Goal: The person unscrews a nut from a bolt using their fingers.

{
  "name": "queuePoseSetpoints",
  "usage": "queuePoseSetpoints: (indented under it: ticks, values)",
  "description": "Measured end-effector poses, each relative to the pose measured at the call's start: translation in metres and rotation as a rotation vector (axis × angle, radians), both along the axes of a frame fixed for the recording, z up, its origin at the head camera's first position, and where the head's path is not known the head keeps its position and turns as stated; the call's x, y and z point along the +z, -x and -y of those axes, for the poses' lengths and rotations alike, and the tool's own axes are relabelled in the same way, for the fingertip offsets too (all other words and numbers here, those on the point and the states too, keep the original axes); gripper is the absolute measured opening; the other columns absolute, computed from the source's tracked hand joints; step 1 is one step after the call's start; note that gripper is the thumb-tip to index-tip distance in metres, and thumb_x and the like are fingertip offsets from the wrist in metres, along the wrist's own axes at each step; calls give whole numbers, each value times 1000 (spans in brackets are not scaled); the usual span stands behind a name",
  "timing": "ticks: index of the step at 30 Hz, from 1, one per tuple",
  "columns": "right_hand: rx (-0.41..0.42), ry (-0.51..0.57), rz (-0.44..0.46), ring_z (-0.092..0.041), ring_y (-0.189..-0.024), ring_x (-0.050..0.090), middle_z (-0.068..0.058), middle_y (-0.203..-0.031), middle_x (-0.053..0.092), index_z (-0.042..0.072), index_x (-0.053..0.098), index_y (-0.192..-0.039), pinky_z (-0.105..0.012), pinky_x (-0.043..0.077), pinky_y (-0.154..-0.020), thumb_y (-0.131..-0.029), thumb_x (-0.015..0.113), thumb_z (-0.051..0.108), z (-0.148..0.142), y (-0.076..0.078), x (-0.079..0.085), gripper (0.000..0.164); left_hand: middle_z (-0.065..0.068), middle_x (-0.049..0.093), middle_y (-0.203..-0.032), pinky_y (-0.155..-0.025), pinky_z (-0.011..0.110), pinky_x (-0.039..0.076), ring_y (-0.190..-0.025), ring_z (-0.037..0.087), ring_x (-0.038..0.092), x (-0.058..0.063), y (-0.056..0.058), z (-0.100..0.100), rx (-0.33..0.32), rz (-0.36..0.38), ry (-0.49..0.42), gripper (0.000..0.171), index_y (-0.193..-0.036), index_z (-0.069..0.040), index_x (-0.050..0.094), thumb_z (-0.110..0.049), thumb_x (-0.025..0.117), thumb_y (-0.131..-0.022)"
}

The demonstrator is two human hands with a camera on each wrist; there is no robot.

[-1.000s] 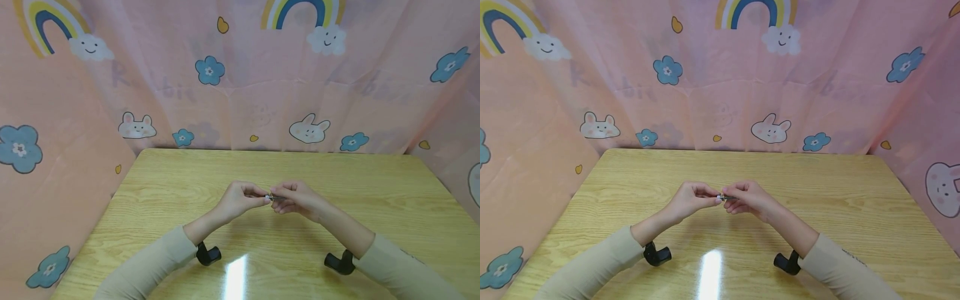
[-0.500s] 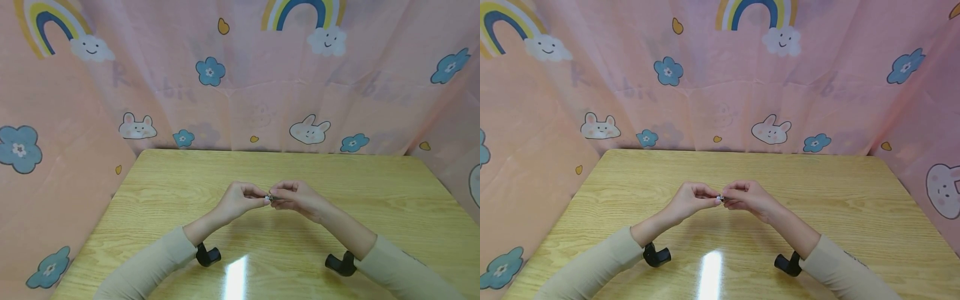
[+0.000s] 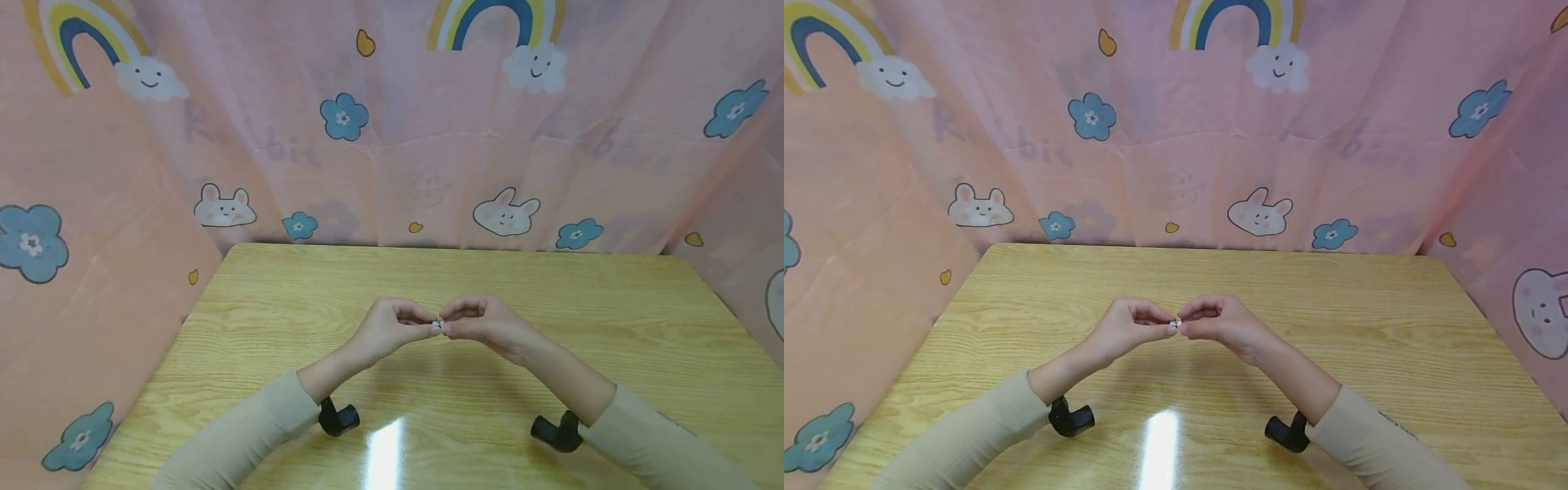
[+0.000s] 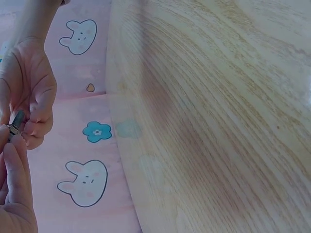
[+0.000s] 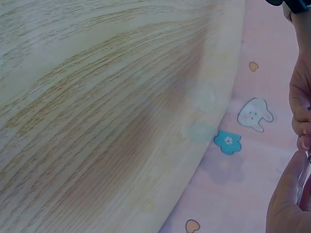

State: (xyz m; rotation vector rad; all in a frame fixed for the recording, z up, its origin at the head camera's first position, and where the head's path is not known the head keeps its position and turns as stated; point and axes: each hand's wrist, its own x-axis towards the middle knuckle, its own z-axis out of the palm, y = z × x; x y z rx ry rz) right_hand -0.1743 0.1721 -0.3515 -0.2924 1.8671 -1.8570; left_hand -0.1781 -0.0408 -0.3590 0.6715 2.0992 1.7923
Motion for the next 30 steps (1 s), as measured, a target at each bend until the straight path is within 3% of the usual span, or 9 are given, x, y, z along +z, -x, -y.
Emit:
queuePoseSetpoints:
  ticks: [4, 9, 12, 15, 19, 30]
  values:
    - [-13, 11, 25, -15, -83, 64, -3, -90, 66, -1, 61, -104, -30, 52, -82, -90, 63, 12, 1, 0, 1, 20, 9, 69, -91, -75, 29, 54, -82, 17, 67, 0, -1, 0, -1, -1, -6, 16, -96, 0, 70, -10, 70, -84]
    - [-17, 30, 76, -13, -74, 65, -3, -81, 67, 5, 65, -95, -26, 54, -72, -93, 59, 16, 4, -1, 0, 13, 9, 69, -91, -75, 30, 54, -80, 15, 67, -1, -2, 0, -4, -9, -17, 15, -96, 2, 70, -8, 70, -84]
    - [-3, 34, 63, -13, -75, 65, -3, -82, 67, 8, 64, -93, -27, 54, -74, -92, 60, 14, 3, -1, -2, 8, 9, 70, -91, -76, 30, 54, -81, 15, 67, -1, -2, 0, 0, -11, -11, 16, -97, 0, 70, -10, 70, -84]
    - [8, 35, 31, -14, -80, 64, -2, -86, 67, 9, 64, -94, -30, 52, -80, -90, 62, 10, 3, -1, -1, 5, 10, 69, -92, -76, 29, 53, -82, 14, 66, 11, -7, 0, 4, -1, 4, 16, -98, 1, 70, -8, 69, -85]
    - [10, 7, -25, -16, -88, 62, -2, -93, 65, 10, 64, -96, -31, 50, -84, -85, 66, 5, 1, -1, 0, 13, 13, 68, -93, -77, 29, 53, -80, 13, 66, 26, -15, 1, 7, 3, 17, 15, -97, 5, 69, -3, 67, -85]
    - [7, 10, 39, -14, -76, 64, -3, -84, 66, 6, 64, -95, -29, 54, -76, -92, 59, 14, 2, -1, 1, 10, 12, 69, -92, -77, 29, 53, -82, 16, 67, 26, -15, 1, 17, 13, 18, 16, -98, 4, 69, -4, 67, -85]
